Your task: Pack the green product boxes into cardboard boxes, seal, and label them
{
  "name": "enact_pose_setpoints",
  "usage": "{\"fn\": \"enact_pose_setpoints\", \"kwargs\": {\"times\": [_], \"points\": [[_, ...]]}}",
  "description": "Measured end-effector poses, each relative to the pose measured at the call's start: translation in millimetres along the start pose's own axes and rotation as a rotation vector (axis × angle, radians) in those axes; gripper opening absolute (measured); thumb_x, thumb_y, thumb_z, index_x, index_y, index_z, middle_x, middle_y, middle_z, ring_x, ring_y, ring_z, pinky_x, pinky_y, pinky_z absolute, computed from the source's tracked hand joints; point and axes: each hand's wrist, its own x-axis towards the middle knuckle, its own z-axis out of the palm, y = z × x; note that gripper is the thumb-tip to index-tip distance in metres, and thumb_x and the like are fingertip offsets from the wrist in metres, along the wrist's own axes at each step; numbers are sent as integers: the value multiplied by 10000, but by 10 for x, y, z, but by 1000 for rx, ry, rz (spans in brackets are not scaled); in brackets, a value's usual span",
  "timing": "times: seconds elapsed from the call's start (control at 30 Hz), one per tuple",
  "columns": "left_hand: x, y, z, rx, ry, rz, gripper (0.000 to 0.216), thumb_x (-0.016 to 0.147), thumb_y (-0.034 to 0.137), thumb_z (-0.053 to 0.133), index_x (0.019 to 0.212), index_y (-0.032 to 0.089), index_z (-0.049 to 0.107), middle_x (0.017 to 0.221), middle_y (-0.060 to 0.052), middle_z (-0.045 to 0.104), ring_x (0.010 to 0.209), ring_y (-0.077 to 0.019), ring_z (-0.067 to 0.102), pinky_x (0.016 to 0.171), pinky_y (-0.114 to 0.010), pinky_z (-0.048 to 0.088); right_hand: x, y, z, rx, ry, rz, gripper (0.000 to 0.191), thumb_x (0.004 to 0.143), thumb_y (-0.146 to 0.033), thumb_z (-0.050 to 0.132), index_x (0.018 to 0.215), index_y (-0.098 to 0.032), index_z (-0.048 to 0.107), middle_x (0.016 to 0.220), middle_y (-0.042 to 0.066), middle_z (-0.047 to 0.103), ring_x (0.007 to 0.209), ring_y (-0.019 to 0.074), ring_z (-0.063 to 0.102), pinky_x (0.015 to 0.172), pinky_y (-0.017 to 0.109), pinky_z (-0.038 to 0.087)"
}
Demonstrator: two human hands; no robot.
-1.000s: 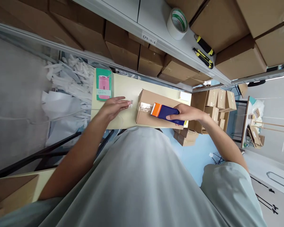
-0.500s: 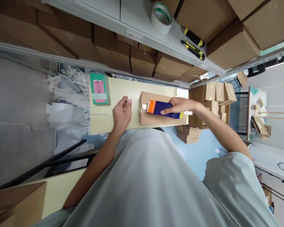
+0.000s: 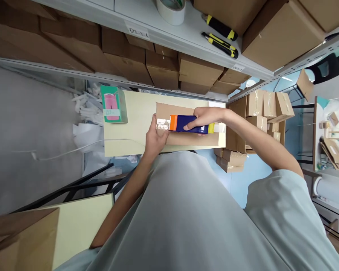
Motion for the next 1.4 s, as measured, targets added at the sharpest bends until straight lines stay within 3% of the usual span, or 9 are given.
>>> {"fn": "enact_pose_setpoints", "kwargs": {"times": [0.23, 0.43, 0.53, 0.67, 0.77, 0.87, 1.0, 1.2, 1.4], "points": [[7, 60, 37, 30, 16, 0, 1055, 925, 693, 745, 1761, 204, 326, 1825, -175, 319, 1705, -332, 290, 1404, -441, 201, -289, 276, -179, -41, -45, -25, 557, 768, -747, 905, 767, -216, 738, 710, 41, 736, 716, 237, 698, 682, 368, 557], [54, 102, 4, 92, 38, -31, 1154, 855, 762, 776, 1738, 153, 352, 1823, -194, 317, 1711, -311, 271, 1402, -382, 183, -1070, 1043, -601, -64, 181, 67, 510, 733, -662, 990, 750, -236, 709, 735, 49, 743, 784, 258, 746, 644, 362, 573], [55, 171, 28, 107, 41, -29, 1240, 841, 786, 784, 1733, 69, 307, 1821, -236, 293, 1704, -316, 292, 1402, -383, 193, -1481, 1407, -763, -83, 170, 150, 556, 733, -700, 969, 682, -228, 678, 730, 33, 740, 750, 218, 742, 608, 321, 558], [19, 311, 84, 147, 29, 4, 1239, 881, 736, 799, 1733, 30, 243, 1838, -221, 254, 1713, -298, 259, 1415, -398, 162, -1793, 1706, -838, -75, 22, 285, 811, 956, -848, 484, 618, -124, 621, 821, 45, 783, 699, 105, 710, 625, 300, 441], [6, 356, 113, 240, 38, 41, 1005, 924, 734, 755, 1651, 107, 459, 1835, -167, 296, 1717, -295, 253, 1417, -452, 178, -1824, 1895, -852, -65, -24, 286, 908, 1014, -726, 151, 687, -42, 650, 860, 35, 768, 696, 34, 666, 662, 348, 406], [11, 346, 121, 334, 34, 55, 848, 943, 755, 709, 1556, 181, 595, 1841, -124, 293, 1716, -305, 251, 1412, -505, 193, -1748, 2121, -873, -7, 40, 231, 778, 997, -771, 453, 722, -83, 692, 900, 27, 794, 729, 73, 702, 672, 283, 449], [22, 333, 119, 410, 4, 20, 869, 941, 799, 660, 1613, 261, 543, 1869, -54, 228, 1725, -303, 201, 1414, -498, 169, -1615, 2470, -903, 86, 201, 125, 551, 734, -683, 969, 730, -204, 698, 854, 27, 796, 775, 197, 751, 640, 293, 562], [117, 320, 44, 481, -74, -70, 1141, 778, 969, 659, 1675, 291, 463, 1868, -37, 220, 1737, -321, 147, 1415, -524, 101, -1392, 2803, -907, 4, 69, -20, 567, 793, -743, 894, 781, -203, 720, 846, 50, 780, 767, 204, 731, 657, 327, 553], [227, 302, -51, 621, -245, -153, 1552, 653, 1119, 533, 1754, 75, 205, 1852, -155, 210, 1722, -318, 233, 1395, -518, 138, -1333, 2706, -884, 24, -134, 57, 658, 842, -815, 782, 856, -159, 734, 923, 52, 779, 797, 179, 717, 719, 292, 537]]}}
